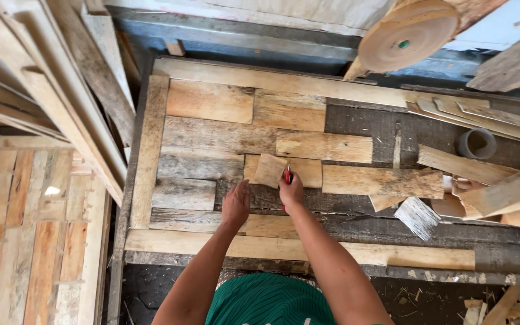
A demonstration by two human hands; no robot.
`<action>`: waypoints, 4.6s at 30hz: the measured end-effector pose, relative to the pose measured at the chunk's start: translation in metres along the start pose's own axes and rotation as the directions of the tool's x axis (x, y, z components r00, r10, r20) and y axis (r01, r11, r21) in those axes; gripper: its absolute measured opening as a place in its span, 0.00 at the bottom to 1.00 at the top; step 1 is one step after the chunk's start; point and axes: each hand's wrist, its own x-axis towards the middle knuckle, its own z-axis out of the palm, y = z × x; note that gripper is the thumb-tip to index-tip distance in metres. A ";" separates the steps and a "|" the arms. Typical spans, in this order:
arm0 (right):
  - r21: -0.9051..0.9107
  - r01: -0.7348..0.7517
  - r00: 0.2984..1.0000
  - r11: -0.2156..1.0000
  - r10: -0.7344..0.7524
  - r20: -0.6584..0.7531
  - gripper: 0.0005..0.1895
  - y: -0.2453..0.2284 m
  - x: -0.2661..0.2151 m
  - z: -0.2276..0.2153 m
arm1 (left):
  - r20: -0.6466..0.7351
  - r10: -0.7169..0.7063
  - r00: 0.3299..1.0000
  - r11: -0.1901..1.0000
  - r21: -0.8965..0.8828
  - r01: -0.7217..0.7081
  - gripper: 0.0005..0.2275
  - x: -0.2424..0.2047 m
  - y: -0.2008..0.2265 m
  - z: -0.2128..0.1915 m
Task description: Arranging and trimming wooden strips on a flat surface to create a pattern.
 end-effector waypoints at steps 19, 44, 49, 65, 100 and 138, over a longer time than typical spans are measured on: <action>0.690 -0.213 0.812 0.692 0.518 -0.268 0.11 0.105 0.046 -0.228 | 0.323 0.009 0.946 0.987 -0.153 0.042 0.12 -0.018 0.101 0.172; 0.285 -0.082 0.995 0.955 0.097 -0.038 0.19 0.126 -0.052 -0.264 | 0.265 -0.267 0.927 0.684 -0.625 0.376 0.12 -0.035 0.098 0.203; -0.236 0.256 0.964 0.938 -0.266 -0.013 0.25 0.067 -0.077 -0.251 | 0.141 -0.297 0.944 0.781 -0.533 0.325 0.12 -0.031 0.077 0.160; -0.662 0.606 0.784 0.441 -0.192 0.590 0.40 -0.037 -0.080 -0.125 | 0.131 -0.288 0.949 0.827 -0.465 0.316 0.14 -0.032 -0.064 0.048; -0.698 0.649 0.756 0.301 -0.154 0.636 0.56 -0.045 -0.081 -0.032 | 0.260 0.041 0.965 0.924 0.356 -0.136 0.26 -0.067 -0.040 -0.004; -0.645 0.543 0.840 0.537 -0.329 0.432 0.39 -0.029 -0.090 -0.065 | 0.285 0.007 0.958 0.914 0.386 -0.122 0.27 -0.065 -0.036 0.005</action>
